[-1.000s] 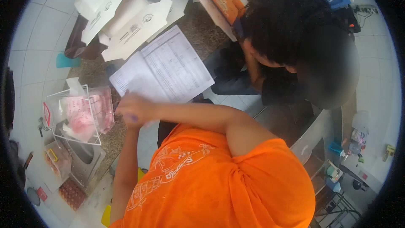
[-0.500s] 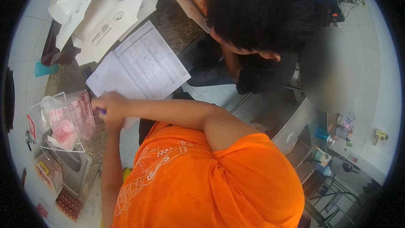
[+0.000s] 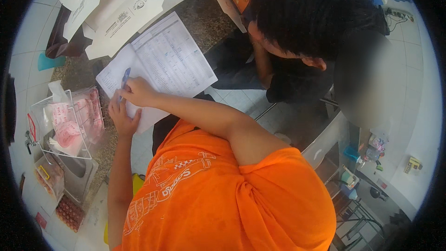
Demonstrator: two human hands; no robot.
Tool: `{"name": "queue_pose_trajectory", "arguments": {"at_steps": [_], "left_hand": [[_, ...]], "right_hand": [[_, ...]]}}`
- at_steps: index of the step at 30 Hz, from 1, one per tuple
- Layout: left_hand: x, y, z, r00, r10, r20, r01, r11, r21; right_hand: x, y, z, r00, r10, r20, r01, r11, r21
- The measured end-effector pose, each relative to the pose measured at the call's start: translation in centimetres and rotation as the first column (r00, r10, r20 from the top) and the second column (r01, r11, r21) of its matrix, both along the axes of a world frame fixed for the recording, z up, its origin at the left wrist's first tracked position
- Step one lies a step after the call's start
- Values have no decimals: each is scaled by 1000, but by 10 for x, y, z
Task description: Checking and recording items in a logbook while another person holds food packaging.
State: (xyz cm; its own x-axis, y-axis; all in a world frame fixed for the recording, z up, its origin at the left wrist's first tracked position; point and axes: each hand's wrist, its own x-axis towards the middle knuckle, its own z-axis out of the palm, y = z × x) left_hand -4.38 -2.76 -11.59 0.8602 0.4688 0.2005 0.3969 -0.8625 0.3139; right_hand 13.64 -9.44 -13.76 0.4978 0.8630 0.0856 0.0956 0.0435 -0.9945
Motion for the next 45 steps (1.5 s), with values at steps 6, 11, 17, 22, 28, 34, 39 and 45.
{"name": "queue_pose_trajectory", "arguments": {"at_steps": [6, 11, 17, 22, 28, 34, 39, 45], "left_hand": [[-1, -2, 3, 1000, 11, -19, -12, 1000, -14], [-3, 0, 3, 999, 30, -37, -30, 1000, -4], [-2, 1, 4, 998, 49, -26, -49, 999, 2], [2, -7, 9, 998, 48, -28, -49, 998, -35], [-3, -5, 3, 996, 87, -27, -88, 996, -24], [-3, -5, 6, 996, 85, -33, -86, 996, -29], [2, -2, 6, 997, 67, -35, -68, 997, -33], [-2, 4, 0, 994, -66, 86, 65, 998, 22]], "right_hand": [[2, -7, 9, 999, 14, -45, -14, 1000, 1], [3, -9, 14, 999, 45, -15, -43, 992, 120], [-2, -13, 4, 934, -108, 339, 16, 965, 263], [0, -19, 12, 957, -55, 283, 16, 990, 138], [-2, -17, 17, 928, 37, 370, -89, 988, 123], [-3, -17, 15, 923, 37, 382, -93, 987, 129], [3, -16, 13, 915, 39, 400, -101, 986, 134], [-14, -11, -25, 919, 65, 388, -131, 981, 145]]}}
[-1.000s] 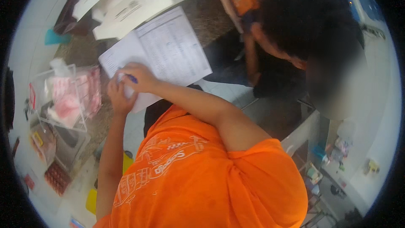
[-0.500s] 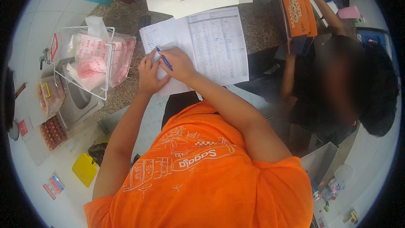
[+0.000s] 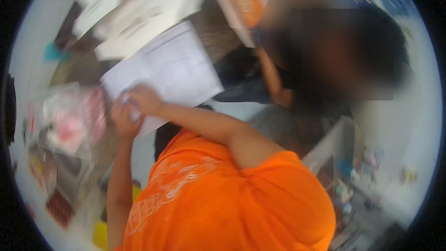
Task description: Checking and recording items in a logbook while another person holds food packaging.
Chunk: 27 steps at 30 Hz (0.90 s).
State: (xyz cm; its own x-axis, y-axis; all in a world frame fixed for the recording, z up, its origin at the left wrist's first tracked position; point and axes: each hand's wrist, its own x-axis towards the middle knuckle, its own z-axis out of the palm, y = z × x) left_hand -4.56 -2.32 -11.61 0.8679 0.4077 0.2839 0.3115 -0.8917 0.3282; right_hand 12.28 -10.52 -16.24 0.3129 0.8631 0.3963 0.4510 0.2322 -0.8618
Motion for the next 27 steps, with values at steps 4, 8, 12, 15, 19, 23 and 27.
{"name": "queue_pose_trajectory", "arguments": {"at_steps": [4, 8, 12, 15, 19, 23, 27], "left_hand": [[9, -3, 2, 999, -7, 46, 7, 1000, 5], [5, -3, 3, 997, 44, -59, -42, 999, 22], [4, -2, -1, 1000, 12, -23, -12, 999, 37], [3, -3, -2, 999, 25, -38, -24, 999, 33], [2, -4, -4, 1000, 22, -9, -22, 998, 51], [3, -4, -2, 999, 22, -24, -20, 998, 67], [2, -5, -1, 999, 28, -39, -26, 998, 56]], "right_hand": [[5, 2, 12, 994, -67, 87, 69, 998, -15], [3, 3, 17, 998, -58, -16, 56, 996, -65], [1, 2, 16, 995, -97, 27, 98, 995, -25], [2, 1, 15, 997, -81, 21, 82, 996, -41], [2, 0, 16, 998, -65, 20, 66, 997, -47], [2, 0, 15, 996, -77, 50, 78, 996, -38], [2, 1, 14, 997, -65, 47, 67, 997, -43]]}}
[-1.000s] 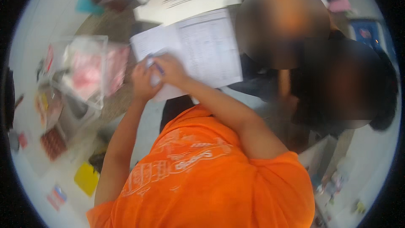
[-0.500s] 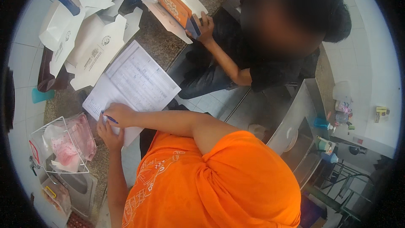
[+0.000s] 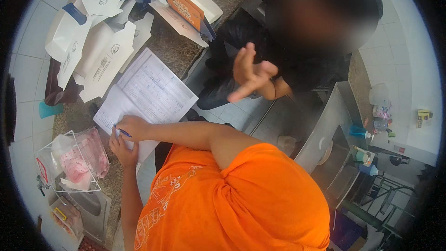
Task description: Checking and recording items in a logbook while another person holds food packaging.
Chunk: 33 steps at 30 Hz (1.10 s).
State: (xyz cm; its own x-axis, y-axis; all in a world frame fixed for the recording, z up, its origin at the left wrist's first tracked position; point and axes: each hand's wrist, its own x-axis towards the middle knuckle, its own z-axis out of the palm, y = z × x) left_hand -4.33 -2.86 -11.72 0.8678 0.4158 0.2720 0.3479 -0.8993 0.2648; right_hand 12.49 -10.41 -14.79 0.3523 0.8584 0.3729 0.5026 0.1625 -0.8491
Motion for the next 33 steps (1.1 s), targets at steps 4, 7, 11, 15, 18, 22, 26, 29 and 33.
{"name": "queue_pose_trajectory", "arguments": {"at_steps": [4, 7, 11, 15, 18, 22, 26, 29, 33], "left_hand": [[3, 1, 4, 1000, -15, -23, 14, 999, -37], [1, 3, 1, 1000, 5, -16, -5, 1000, -11], [-1, 4, 5, 999, 19, -27, -22, 994, -103], [-4, 0, 7, 995, 77, -60, -84, 988, -126], [2, -4, 16, 990, 100, -95, -113, 983, -145], [2, -8, 14, 987, 118, -113, -133, 981, -138], [-10, -15, 7, 982, 153, -114, -169, 975, -146], [6, -4, 1, 990, 123, -73, -134, 976, -170], [-7, -6, 9, 987, 139, -83, -149, 981, -127]], "right_hand": [[4, 1, 1, 1000, 11, -7, -12, 998, -54], [4, -1, 8, 997, 20, -70, -21, 1000, -6], [10, -8, 37, 910, -28, -413, 112, 977, 181], [59, -51, 54, 892, -49, -450, 74, 997, 37], [85, -65, 43, 846, -286, -451, 280, 957, -80], [88, -72, 42, 730, -318, -605, 258, 948, -187], [77, -84, 203, 838, 369, -403, -331, 929, 162], [128, -184, 248, 872, 308, -380, -217, 940, 265], [9, -142, 328, 969, 18, -248, 73, 932, 354]]}}
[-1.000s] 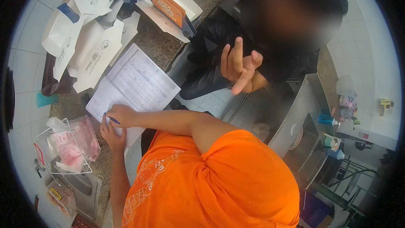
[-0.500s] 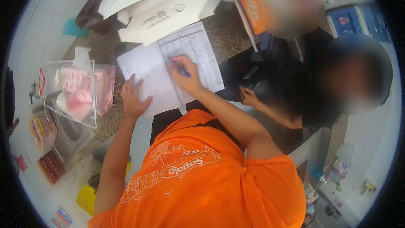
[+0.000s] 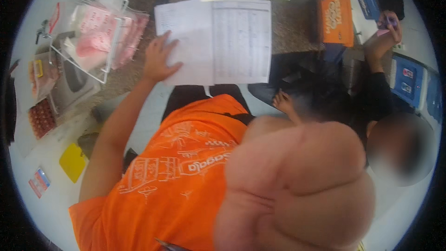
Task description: Checking and recording items in a logbook while another person holds food packaging.
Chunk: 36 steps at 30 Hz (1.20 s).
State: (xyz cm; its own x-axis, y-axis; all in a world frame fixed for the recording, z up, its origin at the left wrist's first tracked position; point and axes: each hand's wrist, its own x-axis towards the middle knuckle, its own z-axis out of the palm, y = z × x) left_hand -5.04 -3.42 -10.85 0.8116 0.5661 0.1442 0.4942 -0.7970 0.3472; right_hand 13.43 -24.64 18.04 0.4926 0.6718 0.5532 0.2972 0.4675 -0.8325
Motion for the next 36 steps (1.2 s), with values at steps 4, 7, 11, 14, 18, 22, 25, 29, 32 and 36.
{"name": "queue_pose_trajectory", "arguments": {"at_steps": [4, 7, 11, 14, 18, 22, 25, 29, 32, 36], "left_hand": [[-4, 8, -15, 998, -17, -53, 16, 1000, -14], [6, 1, 3, 1000, 4, -18, -5, 999, -52], [2, -4, 7, 999, 23, -22, -26, 995, -101], [9, -4, 5, 1000, -5, -26, 2, 995, -105], [7, -1, 8, 1000, 3, -27, -5, 997, -78], [8, -1, 8, 999, 18, -44, -22, 996, -91], [7, -1, 8, 999, 10, -39, -13, 997, -82], [6, -1, 8, 1000, -2, -31, 1, 998, -61], [7, 0, 8, 999, -7, -39, 4, 998, -67], [7, 1, 6, 999, -13, -48, 11, 999, -52]], "right_hand": [[36, 35, 27, 865, -501, 4, 471, 815, 339], [39, 24, -10, 833, -552, 15, 531, 808, 257], [94, 16, -70, 912, 211, 353, -37, 897, -441], [112, 57, -148, 908, -84, 409, 162, 973, -161], [152, 75, -270, 970, -244, -19, 225, 919, -324], [180, 85, -306, 931, -338, -139, 273, 896, -351], [203, 90, -316, 943, -331, 26, 299, 813, -499], [213, 100, -305, 957, -273, -101, 174, 816, -551], [221, 99, -329, 955, -294, -31, 237, 822, -518], [221, 98, -336, 936, -353, -11, 296, 800, -522]]}}
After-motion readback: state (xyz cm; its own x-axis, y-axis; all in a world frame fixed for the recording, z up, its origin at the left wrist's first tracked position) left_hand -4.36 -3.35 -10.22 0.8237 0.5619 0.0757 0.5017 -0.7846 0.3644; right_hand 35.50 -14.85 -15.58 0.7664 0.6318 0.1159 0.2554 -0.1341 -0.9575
